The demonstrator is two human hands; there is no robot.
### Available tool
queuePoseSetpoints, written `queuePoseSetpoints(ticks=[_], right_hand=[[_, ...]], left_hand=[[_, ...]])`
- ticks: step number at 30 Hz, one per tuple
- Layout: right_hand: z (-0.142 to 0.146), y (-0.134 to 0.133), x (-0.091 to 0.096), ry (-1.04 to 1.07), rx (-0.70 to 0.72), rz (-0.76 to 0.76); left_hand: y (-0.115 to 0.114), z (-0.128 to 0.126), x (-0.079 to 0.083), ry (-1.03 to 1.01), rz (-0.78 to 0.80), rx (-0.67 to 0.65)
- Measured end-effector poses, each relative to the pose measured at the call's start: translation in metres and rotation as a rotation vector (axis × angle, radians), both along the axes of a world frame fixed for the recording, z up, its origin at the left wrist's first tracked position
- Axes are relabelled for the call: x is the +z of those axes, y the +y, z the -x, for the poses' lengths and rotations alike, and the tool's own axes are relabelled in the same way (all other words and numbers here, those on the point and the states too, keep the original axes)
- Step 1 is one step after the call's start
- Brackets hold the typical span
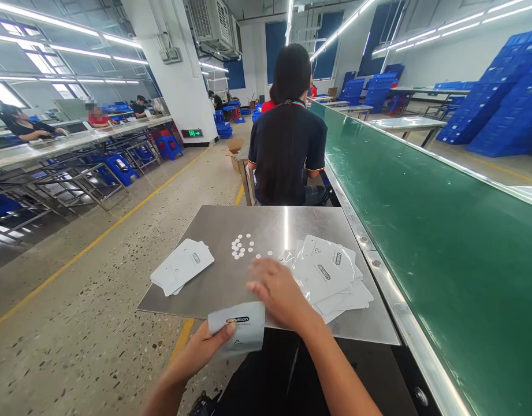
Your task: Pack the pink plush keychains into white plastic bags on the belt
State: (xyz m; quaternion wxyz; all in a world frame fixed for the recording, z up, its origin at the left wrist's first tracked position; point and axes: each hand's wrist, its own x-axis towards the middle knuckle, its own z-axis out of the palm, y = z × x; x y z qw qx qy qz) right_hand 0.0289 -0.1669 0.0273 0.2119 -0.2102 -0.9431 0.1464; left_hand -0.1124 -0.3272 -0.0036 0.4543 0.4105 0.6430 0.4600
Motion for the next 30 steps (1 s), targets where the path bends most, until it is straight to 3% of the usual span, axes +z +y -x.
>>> queuePoseSetpoints(ticks=[3,5,8,14,21,25,30], right_hand=[[0.006,0.028,-0.021,-0.115,-0.354,-0.123],[0.008,0.03,-0.034,-0.183,-0.402,-0.163],[0.006,0.009,-0.044,-0.195,-0.359,-0.24],[-0.016,-0.045,-0.043,-0.136,-0.152,-0.311],[-0.04,-0.054,-0.065,0.109,0.035,-0.364],[-0.043,-0.049,-0.059,0.352,-0.01,-0.174],[-0.059,-0.05,-0.016,0.578,-0.273,0.25]], left_hand=[[0.0,-0.004,-0.006,-0.189,0.039,0.095],[-0.003,-0.006,-0.007,-0.296,0.061,0.153],[-0.006,-0.004,-0.009,-0.347,0.05,0.249],[-0.006,0.012,-0.021,-0.277,0.026,0.349],[-0.005,0.01,-0.023,-0.323,-0.051,0.413],[0.0,-0.002,-0.021,-0.213,-0.09,0.305],[0.009,-0.033,-0.014,-0.062,-0.022,0.077]])
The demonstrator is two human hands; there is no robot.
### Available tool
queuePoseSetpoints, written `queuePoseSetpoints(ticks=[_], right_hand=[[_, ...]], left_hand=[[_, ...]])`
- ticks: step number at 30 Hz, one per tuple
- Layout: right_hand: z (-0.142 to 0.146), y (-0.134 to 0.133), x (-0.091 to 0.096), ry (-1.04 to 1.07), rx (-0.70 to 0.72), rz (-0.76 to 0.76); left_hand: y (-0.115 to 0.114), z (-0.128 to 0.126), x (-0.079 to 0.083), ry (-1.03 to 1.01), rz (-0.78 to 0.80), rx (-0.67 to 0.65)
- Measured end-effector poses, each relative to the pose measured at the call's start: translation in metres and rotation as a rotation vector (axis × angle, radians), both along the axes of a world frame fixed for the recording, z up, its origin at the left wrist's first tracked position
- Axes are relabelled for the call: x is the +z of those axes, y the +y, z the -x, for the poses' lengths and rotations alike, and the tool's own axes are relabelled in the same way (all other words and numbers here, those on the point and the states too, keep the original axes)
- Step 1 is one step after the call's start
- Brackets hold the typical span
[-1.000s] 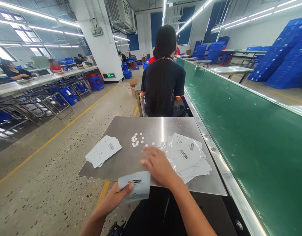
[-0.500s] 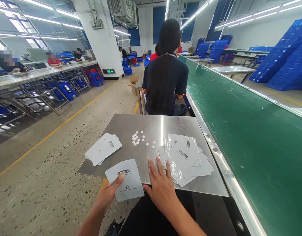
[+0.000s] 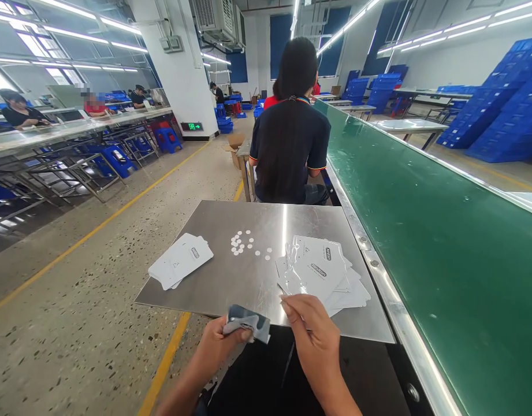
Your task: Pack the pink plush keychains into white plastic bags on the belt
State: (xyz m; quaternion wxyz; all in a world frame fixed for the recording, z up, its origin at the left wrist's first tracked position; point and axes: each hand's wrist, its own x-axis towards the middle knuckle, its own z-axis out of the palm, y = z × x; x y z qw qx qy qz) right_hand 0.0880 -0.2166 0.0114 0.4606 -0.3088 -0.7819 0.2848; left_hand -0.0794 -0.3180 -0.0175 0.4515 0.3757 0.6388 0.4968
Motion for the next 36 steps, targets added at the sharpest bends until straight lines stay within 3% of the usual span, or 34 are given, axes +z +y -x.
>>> queuePoseSetpoints(ticks=[3,6,10,14,19,21,23,25,27,29,31,36], right_hand=[[-0.01,-0.006,0.023,0.042,0.035,0.066],[-0.014,-0.011,0.034,0.014,0.136,-0.013],[-0.018,-0.01,0.037,-0.082,0.212,-0.14],[-0.027,-0.01,0.037,-0.167,0.203,-0.126],[-0.035,-0.003,0.037,-0.36,0.315,-0.105],[-0.036,0.008,0.034,-0.328,0.176,-0.073],[-0.035,0.027,0.028,-0.276,-0.113,0.019],[-0.033,0.05,0.02,-0.228,-0.408,0.127],[-0.032,0.074,0.011,-0.194,-0.576,0.198],[-0.031,0.093,0.001,-0.208,-0.606,0.21],[-0.029,0.104,-0.007,-0.235,-0.607,0.143],[-0.014,0.089,-0.009,-0.15,-0.598,-0.192]], left_hand=[[0.005,-0.019,0.005,-0.008,-0.028,-0.065],[0.007,-0.031,0.008,0.022,-0.037,-0.119],[0.008,-0.035,0.008,0.052,-0.023,-0.139],[0.008,-0.036,0.011,0.056,-0.054,-0.165],[0.004,-0.034,0.019,0.072,-0.089,-0.214],[0.006,-0.021,0.024,0.066,-0.166,-0.238],[0.011,0.005,0.027,0.187,-0.229,-0.151],[0.018,0.043,0.024,0.518,-0.18,0.078],[0.023,0.085,0.016,0.896,-0.095,0.297],[0.025,0.12,0.003,1.151,0.027,0.381],[0.025,0.142,-0.009,1.23,0.091,0.353],[0.021,0.156,-0.024,1.347,0.042,0.336]])
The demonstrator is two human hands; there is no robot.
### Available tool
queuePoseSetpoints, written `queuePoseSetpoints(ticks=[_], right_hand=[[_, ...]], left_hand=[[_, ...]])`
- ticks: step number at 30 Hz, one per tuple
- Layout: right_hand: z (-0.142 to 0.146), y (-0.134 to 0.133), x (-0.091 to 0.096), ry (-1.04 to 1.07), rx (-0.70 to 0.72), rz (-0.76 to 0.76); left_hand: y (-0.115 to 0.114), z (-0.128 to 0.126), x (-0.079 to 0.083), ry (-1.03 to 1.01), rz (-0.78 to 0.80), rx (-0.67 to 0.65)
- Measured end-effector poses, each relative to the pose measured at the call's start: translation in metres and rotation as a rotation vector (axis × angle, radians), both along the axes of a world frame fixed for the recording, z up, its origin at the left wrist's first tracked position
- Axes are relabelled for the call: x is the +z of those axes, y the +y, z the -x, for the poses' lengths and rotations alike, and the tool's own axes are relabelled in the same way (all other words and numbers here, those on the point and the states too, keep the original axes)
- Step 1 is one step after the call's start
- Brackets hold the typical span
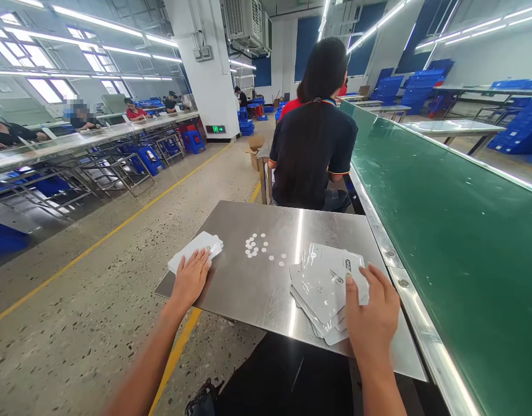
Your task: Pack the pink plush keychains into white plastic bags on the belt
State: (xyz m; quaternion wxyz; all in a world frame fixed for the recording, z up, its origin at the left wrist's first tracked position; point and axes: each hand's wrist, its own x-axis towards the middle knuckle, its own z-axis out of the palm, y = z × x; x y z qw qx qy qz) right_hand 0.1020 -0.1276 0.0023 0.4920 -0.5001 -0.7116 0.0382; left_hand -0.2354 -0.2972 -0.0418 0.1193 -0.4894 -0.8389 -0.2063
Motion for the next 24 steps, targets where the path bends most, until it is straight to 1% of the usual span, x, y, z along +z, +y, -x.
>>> queuePoseSetpoints(ticks=[2,5,7,8,10,12,14,17,19,22,24], right_hand=[[0.011,-0.016,0.005,-0.001,0.115,-0.085],[0.034,-0.042,0.011,-0.032,0.411,-0.175],[0.05,-0.056,0.012,-0.065,0.599,-0.169],[0.058,-0.062,0.011,-0.082,0.669,-0.147],[0.071,-0.07,0.007,-0.11,0.753,-0.104],[0.081,-0.074,0.001,-0.133,0.795,-0.069],[0.085,-0.075,-0.006,-0.147,0.81,-0.045],[0.084,-0.075,-0.014,-0.152,0.801,-0.018],[0.082,-0.074,-0.018,-0.151,0.789,-0.001],[0.081,-0.073,-0.02,-0.152,0.786,0.023],[0.081,-0.074,-0.018,-0.154,0.79,0.037]], left_hand=[[-0.004,-0.003,0.002,0.073,-0.083,-0.029],[-0.014,-0.013,0.011,0.161,-0.215,-0.115],[-0.022,-0.02,0.017,0.208,-0.265,-0.176],[-0.025,-0.022,0.019,0.23,-0.282,-0.191],[-0.028,-0.022,0.02,0.265,-0.303,-0.18],[-0.027,-0.016,0.016,0.275,-0.293,-0.119],[-0.024,-0.007,0.01,0.244,-0.237,-0.037],[-0.019,0.003,0.003,0.178,-0.144,0.044],[-0.016,0.006,0.001,0.13,-0.108,0.081],[-0.015,0.004,0.006,0.046,-0.068,0.115],[-0.018,0.0,0.014,0.056,-0.096,0.084]])
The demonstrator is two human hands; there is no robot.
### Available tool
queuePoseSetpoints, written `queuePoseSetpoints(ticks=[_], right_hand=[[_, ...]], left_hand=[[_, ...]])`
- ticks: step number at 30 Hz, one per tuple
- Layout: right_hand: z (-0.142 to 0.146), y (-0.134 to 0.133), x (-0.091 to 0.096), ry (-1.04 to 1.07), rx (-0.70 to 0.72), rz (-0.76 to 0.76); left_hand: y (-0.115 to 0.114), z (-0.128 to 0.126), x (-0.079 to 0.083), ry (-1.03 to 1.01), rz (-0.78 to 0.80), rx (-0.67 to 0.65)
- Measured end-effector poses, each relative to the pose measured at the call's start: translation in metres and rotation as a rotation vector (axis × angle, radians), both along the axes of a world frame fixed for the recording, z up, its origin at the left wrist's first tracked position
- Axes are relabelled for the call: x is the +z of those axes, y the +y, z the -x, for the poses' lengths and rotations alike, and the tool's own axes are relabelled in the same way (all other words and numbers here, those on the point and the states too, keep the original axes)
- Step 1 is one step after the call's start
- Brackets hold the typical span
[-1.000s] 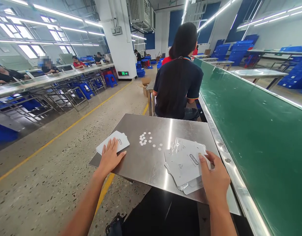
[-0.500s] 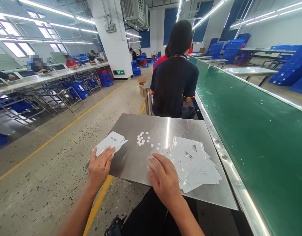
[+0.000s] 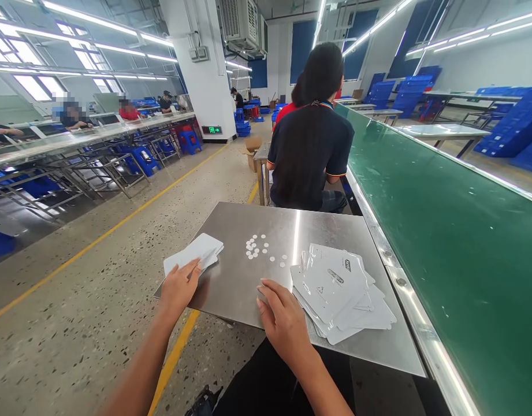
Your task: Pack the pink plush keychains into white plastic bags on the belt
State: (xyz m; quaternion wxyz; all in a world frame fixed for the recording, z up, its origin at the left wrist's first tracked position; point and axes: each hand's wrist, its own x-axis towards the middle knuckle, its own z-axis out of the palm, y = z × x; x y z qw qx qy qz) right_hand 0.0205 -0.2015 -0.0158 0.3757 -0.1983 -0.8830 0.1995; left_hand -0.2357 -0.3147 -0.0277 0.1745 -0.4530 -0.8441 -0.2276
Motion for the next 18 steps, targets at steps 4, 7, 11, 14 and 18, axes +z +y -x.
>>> queuePoseSetpoints(ticks=[4,7,11,14,18], right_hand=[[0.0,-0.008,0.015,0.02,0.009,-0.031],[-0.002,-0.016,0.034,0.005,0.054,-0.129],[-0.008,-0.026,0.052,-0.185,0.234,-0.195],[-0.009,-0.025,0.056,-0.315,0.3,-0.184],[0.0,0.008,0.044,-0.303,0.232,-0.073]], left_hand=[[-0.019,-0.02,0.027,0.133,-0.188,-0.23],[-0.038,-0.048,0.046,0.019,-0.147,-0.635],[-0.048,-0.083,0.056,-0.563,0.123,-0.806],[-0.039,-0.096,0.051,-0.934,0.258,-0.781],[-0.025,-0.099,0.03,-1.138,0.232,-0.698]])
